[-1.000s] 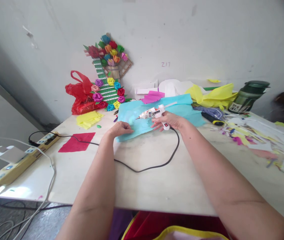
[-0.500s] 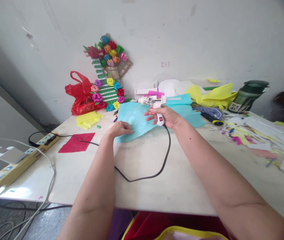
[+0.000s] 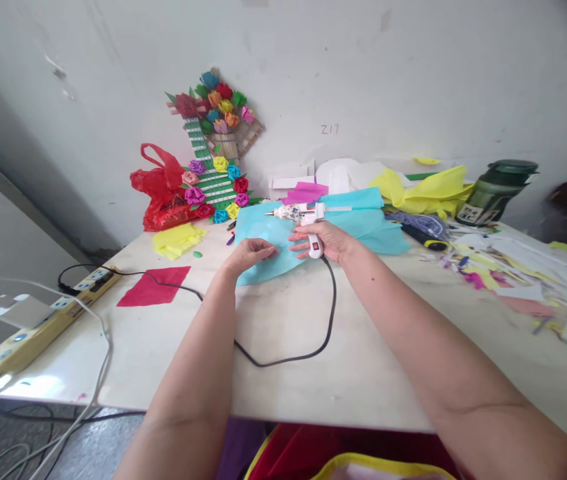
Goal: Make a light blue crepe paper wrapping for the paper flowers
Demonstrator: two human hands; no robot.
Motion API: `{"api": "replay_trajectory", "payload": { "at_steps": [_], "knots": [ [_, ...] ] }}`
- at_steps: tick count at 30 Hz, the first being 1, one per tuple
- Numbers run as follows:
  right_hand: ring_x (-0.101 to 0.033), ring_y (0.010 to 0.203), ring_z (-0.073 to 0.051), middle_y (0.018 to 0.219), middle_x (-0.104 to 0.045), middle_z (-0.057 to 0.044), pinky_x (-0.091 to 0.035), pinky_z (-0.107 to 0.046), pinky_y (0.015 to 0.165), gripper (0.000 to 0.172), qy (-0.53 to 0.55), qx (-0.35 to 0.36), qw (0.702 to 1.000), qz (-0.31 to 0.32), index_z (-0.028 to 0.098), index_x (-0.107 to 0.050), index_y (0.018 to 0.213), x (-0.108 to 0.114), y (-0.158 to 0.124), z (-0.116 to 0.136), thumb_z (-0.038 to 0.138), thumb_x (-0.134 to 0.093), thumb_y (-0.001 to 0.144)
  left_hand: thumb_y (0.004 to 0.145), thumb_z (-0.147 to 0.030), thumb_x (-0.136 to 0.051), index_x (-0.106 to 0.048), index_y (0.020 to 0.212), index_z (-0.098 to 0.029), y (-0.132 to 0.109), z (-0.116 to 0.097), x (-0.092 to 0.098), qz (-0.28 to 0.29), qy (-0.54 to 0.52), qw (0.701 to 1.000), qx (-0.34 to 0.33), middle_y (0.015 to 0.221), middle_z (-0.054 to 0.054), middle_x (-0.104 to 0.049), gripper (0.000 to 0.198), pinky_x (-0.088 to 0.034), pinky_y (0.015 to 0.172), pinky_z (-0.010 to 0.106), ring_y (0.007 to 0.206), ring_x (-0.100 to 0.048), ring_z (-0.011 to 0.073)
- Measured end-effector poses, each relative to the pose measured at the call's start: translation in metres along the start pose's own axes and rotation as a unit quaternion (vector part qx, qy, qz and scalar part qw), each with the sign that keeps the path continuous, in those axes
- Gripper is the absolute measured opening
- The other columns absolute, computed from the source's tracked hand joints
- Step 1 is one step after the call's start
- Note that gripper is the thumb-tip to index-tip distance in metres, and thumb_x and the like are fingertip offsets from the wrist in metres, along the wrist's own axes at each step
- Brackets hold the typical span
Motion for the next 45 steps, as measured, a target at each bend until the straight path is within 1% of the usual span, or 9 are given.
{"api": "replay_trajectory", "payload": {
  "at_steps": [5, 9, 15, 19, 24, 27, 31, 38, 45],
  "knots": [
    [-0.063, 0.062, -0.019, 0.076, -0.065, -0.008, -0.055, -0.035, 0.053, 0.017, -0.033, -0.001, 0.999, -0.002, 0.016, -0.057, 0.087, 0.004, 0.004, -0.003, 0.023, -0.062, 0.071, 0.065, -0.049, -0.062, -0.066, 0.088, -0.011, 0.0, 0.005, -0.008, 0.026, 0.003, 0.999, 0.036, 0.081, 0.008, -0.067, 0.044, -0.046, 0.065, 0.027, 0.072, -0.058, 0.0159],
    [-0.063, 0.062, -0.019, 0.076, -0.064, -0.008, -0.055, -0.035, 0.052, 0.022, -0.032, 0.005, 0.999, 0.001, 0.016, -0.057, 0.087, 0.001, 0.005, -0.004, 0.026, -0.065, 0.07, 0.064, -0.049, -0.064, -0.066, 0.09, -0.012, 0.0, 0.005, -0.01, 0.035, -0.009, 0.998, 0.043, 0.081, 0.007, -0.067, 0.045, -0.046, 0.066, 0.028, 0.075, -0.059, 0.0166],
    [-0.065, 0.069, -0.02, 0.078, -0.064, -0.01, -0.055, -0.03, 0.052, 0.014, 0.018, 0.038, 0.999, 0.0, 0.013, -0.057, 0.083, -0.012, 0.004, 0.001, 0.02, -0.061, 0.072, 0.064, -0.047, -0.065, -0.066, 0.089, -0.011, -0.001, -0.004, -0.008, 0.019, -0.049, 0.998, 0.025, 0.079, 0.008, -0.067, 0.044, -0.045, 0.065, 0.027, 0.072, -0.059, 0.0159],
    [-0.065, 0.064, -0.019, 0.077, -0.063, -0.009, -0.055, -0.031, 0.052, 0.014, 0.038, 0.042, 0.998, -0.027, 0.013, -0.055, 0.084, -0.009, 0.005, -0.001, 0.019, -0.06, 0.073, 0.066, -0.047, -0.063, -0.066, 0.09, -0.011, -0.002, -0.011, -0.01, 0.026, -0.054, 0.998, 0.012, 0.081, 0.009, -0.067, 0.043, -0.044, 0.064, 0.026, 0.072, -0.059, 0.0156],
    [-0.062, 0.053, -0.016, 0.067, -0.06, -0.006, -0.054, -0.031, 0.049, 0.013, 0.03, 0.045, 0.996, -0.068, 0.013, -0.054, 0.083, -0.003, 0.005, -0.001, 0.018, -0.06, 0.073, 0.069, -0.045, -0.06, -0.066, 0.098, -0.013, -0.003, -0.009, -0.023, 0.076, -0.029, 0.996, 0.027, 0.082, 0.007, -0.067, 0.044, -0.042, 0.059, 0.024, 0.068, -0.057, 0.0134],
    [-0.061, 0.051, -0.015, 0.064, -0.059, -0.004, -0.054, -0.03, 0.048, 0.014, 0.033, 0.048, 0.995, -0.083, 0.013, -0.053, 0.083, 0.0, 0.005, 0.0, 0.018, -0.06, 0.072, 0.07, -0.044, -0.059, -0.065, 0.102, -0.013, -0.003, -0.007, -0.027, 0.096, -0.011, 0.994, 0.041, 0.08, 0.006, -0.067, 0.045, -0.04, 0.054, 0.023, 0.064, -0.054, 0.0118],
    [-0.059, 0.049, -0.014, 0.065, -0.058, -0.003, -0.053, -0.029, 0.047, 0.015, 0.037, 0.057, 0.992, -0.108, 0.013, -0.051, 0.084, 0.003, 0.006, 0.0, 0.017, -0.06, 0.072, 0.071, -0.042, -0.059, -0.063, 0.106, -0.015, -0.003, -0.007, -0.03, 0.123, 0.003, 0.991, 0.048, 0.083, 0.004, -0.066, 0.045, -0.04, 0.055, 0.021, 0.067, -0.055, 0.0114],
    [-0.06, 0.052, -0.015, 0.065, -0.058, -0.003, -0.053, -0.029, 0.05, 0.017, 0.034, 0.072, 0.99, -0.118, 0.012, -0.052, 0.086, -0.002, 0.003, 0.005, 0.017, -0.06, 0.072, 0.073, -0.039, -0.057, -0.063, 0.106, -0.011, -0.005, -0.019, -0.022, 0.076, 0.0, 0.997, 0.012, 0.072, 0.004, -0.064, 0.043, -0.042, 0.055, 0.021, 0.063, -0.052, 0.0103],
    [-0.06, 0.051, -0.013, 0.071, -0.06, -0.004, -0.048, -0.026, 0.047, 0.021, -0.051, 0.034, 0.985, -0.162, 0.015, -0.055, 0.09, 0.01, 0.004, -0.002, 0.026, -0.06, 0.073, 0.072, -0.04, -0.058, -0.062, 0.108, -0.012, -0.002, -0.007, -0.035, 0.134, 0.02, 0.99, 0.034, 0.071, 0.003, -0.065, 0.045, -0.042, 0.054, 0.021, 0.063, -0.054, 0.0113]
  ]
}}
Point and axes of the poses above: each hand's wrist, its own y-axis towards the middle knuckle, its own x-axis out of the back of the hand, z = x × y, the point moved 7 cm from there along y, towards the middle knuckle
